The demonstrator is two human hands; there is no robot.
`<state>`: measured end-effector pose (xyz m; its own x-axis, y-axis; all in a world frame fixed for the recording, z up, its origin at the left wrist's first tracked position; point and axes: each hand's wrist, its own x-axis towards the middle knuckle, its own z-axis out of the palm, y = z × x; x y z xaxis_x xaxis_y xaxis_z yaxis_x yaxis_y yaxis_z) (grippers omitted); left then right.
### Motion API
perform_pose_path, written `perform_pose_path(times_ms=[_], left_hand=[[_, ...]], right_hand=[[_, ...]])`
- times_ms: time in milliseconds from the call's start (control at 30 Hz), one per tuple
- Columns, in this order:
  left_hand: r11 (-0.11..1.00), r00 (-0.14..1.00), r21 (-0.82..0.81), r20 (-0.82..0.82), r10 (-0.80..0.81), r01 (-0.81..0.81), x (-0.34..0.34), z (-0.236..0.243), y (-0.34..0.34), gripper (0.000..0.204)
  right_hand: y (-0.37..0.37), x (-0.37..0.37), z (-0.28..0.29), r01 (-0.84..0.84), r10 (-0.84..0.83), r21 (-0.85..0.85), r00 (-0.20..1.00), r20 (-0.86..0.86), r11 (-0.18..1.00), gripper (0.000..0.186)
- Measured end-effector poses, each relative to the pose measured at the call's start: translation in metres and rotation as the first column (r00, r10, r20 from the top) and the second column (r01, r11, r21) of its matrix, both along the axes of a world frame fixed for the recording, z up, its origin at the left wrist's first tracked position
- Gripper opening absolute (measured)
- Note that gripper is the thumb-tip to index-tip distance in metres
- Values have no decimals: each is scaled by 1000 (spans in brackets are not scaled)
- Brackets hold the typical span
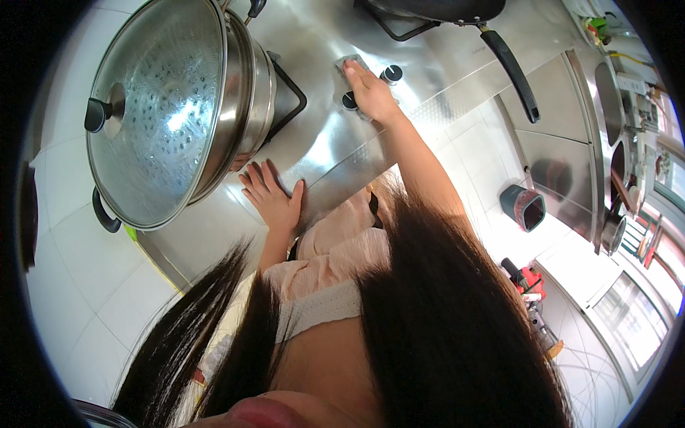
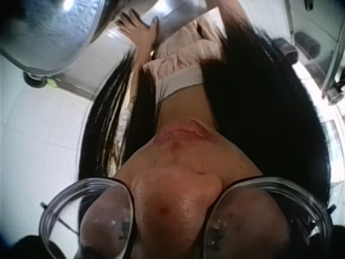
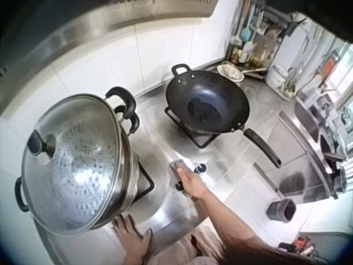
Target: The person cleans the kitchen countertop and sink area using a cloth and cleaning agent. They wipe the stainless steel surfaces around the stove and sink, then apply liquid cleaner to the sink and scrub it with a sponge before rinsing.
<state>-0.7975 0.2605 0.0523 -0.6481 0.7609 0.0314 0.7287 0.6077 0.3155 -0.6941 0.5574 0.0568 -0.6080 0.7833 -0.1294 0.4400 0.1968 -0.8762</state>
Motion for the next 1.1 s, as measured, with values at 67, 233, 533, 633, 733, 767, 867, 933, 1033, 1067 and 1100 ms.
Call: perform_pose_path(times_ms=[67, 233, 533, 633, 733, 767, 867, 933, 1033, 1067, 1100], left_hand=[[1000, 1000, -10, -14, 13, -14, 0, 0, -1, 93], [1000, 1000, 6, 1, 4, -4, 0, -2, -4, 93], [999, 999, 17, 17, -27, 27, -1, -3, -3, 93], [1000, 999, -13, 26, -19, 20, 0, 1, 0, 93], [1000, 1000, 5, -3, -22, 22, -1, 0, -3, 93], [999, 999, 18, -19, -40, 40, -3, 0, -3, 93], [999, 999, 0, 11, -35, 35, -2, -2, -2, 93], [1000, 999, -5, 29, -27, 27, -1, -1, -2, 93], [1000, 1000, -26, 16, -14, 14, -1, 1, -4, 94], [999, 1000, -40, 15, -27, 28, -3, 3, -1, 95], [998, 1000, -48, 16, -27, 28, -1, 3, 2, 95]], right_hand=[[8, -21, -3, -109, 84, 241, 990, 112, 964, 47], [34, -83, -10, -475, 423, 343, 880, 217, 811, 47], [102, -59, -17, -158, -98, 568, 914, 394, 807, 54], [66, -62, -25, -278, -25, 633, 905, 425, 723, 56], [22, -81, -10, -517, 374, 367, 839, 394, 773, 60], [24, -85, -9, -575, 439, 416, 814, 382, 704, 59], [46, -95, 1, -551, 411, 363, 821, 396, 751, 57], [75, -101, 1, -428, 268, 388, 876, 401, 817, 59], [114, -125, -13, -204, 3, 574, 944, 331, 793, 63], [115, -132, -24, -148, -77, 610, 942, 327, 778, 62], [113, -140, -31, -105, -147, 650, 935, 321, 753, 62]])
